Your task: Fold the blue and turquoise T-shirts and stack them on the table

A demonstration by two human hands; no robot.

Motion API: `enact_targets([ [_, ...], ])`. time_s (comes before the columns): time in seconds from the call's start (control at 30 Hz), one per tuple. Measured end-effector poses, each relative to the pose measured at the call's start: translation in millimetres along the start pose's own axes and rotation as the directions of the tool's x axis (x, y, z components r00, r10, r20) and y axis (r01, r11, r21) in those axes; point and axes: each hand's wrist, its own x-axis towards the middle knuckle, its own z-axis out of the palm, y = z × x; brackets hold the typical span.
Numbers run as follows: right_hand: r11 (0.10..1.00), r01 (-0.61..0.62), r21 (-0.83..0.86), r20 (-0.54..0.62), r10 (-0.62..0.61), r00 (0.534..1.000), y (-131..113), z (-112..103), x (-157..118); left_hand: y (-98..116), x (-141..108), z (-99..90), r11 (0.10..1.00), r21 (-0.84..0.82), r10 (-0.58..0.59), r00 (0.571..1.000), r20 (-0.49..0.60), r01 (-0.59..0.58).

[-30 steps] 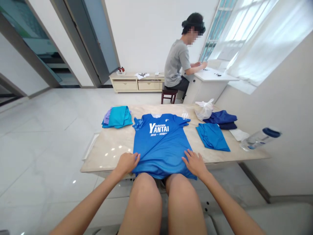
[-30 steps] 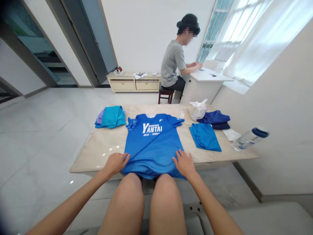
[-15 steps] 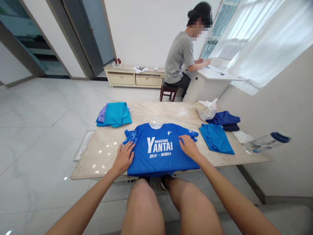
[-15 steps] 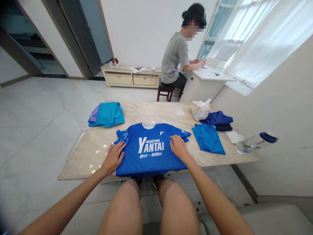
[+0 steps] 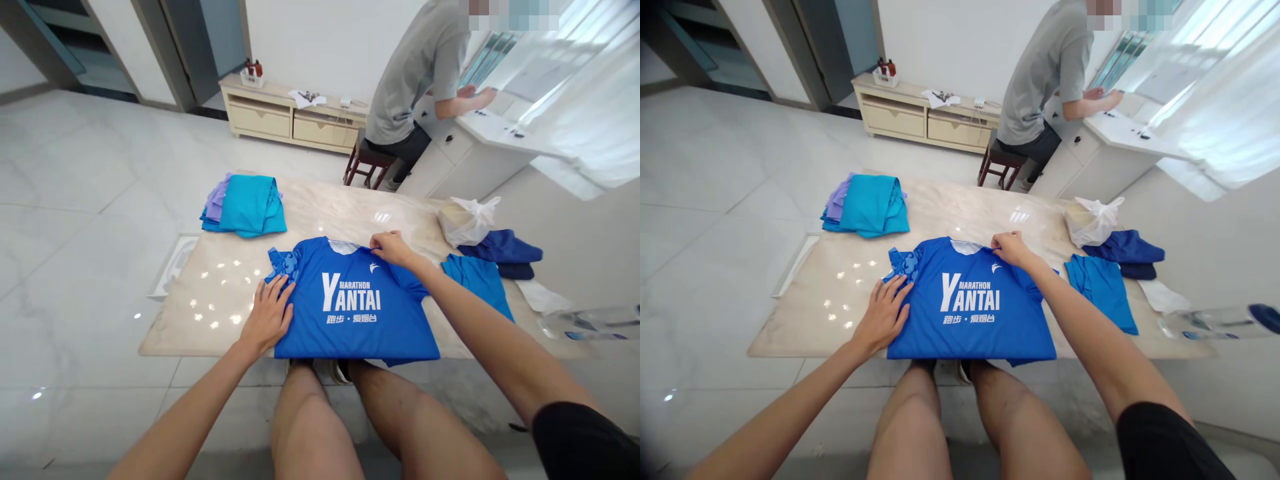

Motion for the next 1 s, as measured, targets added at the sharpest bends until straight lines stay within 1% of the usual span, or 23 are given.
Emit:
enact_targets([
  [0.07, 0.994, 0.109, -0.008, 0.045, -0.109, 0.993, -7.6, 0.2, -37.1, 1.5, 1.3, -2.3, 1.0, -0.008, -0.012, 1.0, 0.013, 0.012],
  [0.13, 0.983, 0.176, -0.05, 0.053, -0.173, 0.983, -11.6, 3.2, -73.2, 3.1, 2.8, -4.4, 0.999, -0.023, -0.03, 0.999, 0.025, 0.031],
  [0.2, 0.984, 0.152, -0.098, -0.016, -0.154, 0.988, -12.1, 7.1, -97.3, 4.5, 4.3, -5.9, 0.998, -0.043, -0.045, 0.998, 0.033, 0.046],
  [0.27, 0.992, 0.089, -0.087, -0.091, -0.097, 0.991, -11.4, 12.6, -104.7, 5.9, 5.3, -7.0, 0.997, -0.058, -0.057, 0.998, 0.034, 0.059],
  [0.37, 1.0, -0.011, 0.02, -0.111, 0.013, 0.994, -15.9, 25.1, -92.5, 7.8, 5.7, -9.2, 0.995, -0.053, -0.087, 0.996, 0.028, 0.088],
  [0.47, 0.987, -0.137, 0.089, -0.113, 0.147, 0.983, -30.8, 38.5, -73.6, 8.9, 5.1, -10.4, 0.995, -0.033, -0.098, 0.995, 0.025, 0.099],
  [0.5, 0.984, -0.153, 0.097, -0.115, 0.163, 0.98, -36.2, 41.6, -68.5, 8.8, 4.8, -9.9, 0.995, -0.03, -0.09, 0.996, 0.026, 0.091],
  [0.57, 0.99, -0.114, 0.088, -0.107, 0.123, 0.987, -43.7, 43.7, -60.0, 7.6, 4.0, -7.4, 0.997, -0.023, -0.068, 0.997, 0.025, 0.069],
  [0.63, 0.996, -0.06, 0.072, -0.093, 0.067, 0.993, -42.8, 39.2, -51.9, 4.8, 3.1, -3.7, 0.998, -0.015, -0.054, 0.998, 0.018, 0.054],
  [0.67, 0.996, -0.063, 0.065, -0.099, 0.069, 0.993, -38.7, 34.6, -47.7, 3.0, 2.8, -1.8, 0.999, -0.014, -0.048, 0.999, 0.015, 0.049],
  [0.77, 0.982, -0.181, 0.058, -0.17, 0.189, 0.967, -17.4, 16.3, -36.1, -1.2, 2.4, 1.9, 0.999, -0.027, -0.03, 0.999, 0.017, 0.03],
  [0.83, 0.971, -0.235, 0.034, -0.259, 0.235, 0.937, -5.6, 5.4, -29.5, -1.5, 2.1, 2.4, 0.999, -0.039, -0.027, 0.999, 0.027, 0.028],
  [0.9, 0.976, -0.219, -0.004, -0.381, 0.201, 0.902, -4.4, 0.4, -22.7, -0.2, 1.9, 1.9, 0.998, -0.046, -0.039, 0.998, 0.039, 0.041],
  [0.93, 0.984, -0.176, -0.023, -0.421, 0.15, 0.894, -8.9, 1.1, -19.0, 0.6, 1.9, 1.4, 0.998, -0.048, -0.046, 0.998, 0.045, 0.048],
  [0.97, 0.993, -0.111, -0.039, -0.433, 0.083, 0.898, -16.8, 4.4, -15.0, 1.3, 1.8, 0.8, 0.997, -0.049, -0.052, 0.997, 0.049, 0.055],
  [1.0, 0.999, -0.031, -0.045, -0.412, 0.009, 0.911, -27.7, 10.2, -10.8, 1.8, 1.7, 0.1, 0.997, -0.051, -0.056, 0.997, 0.052, 0.059],
])
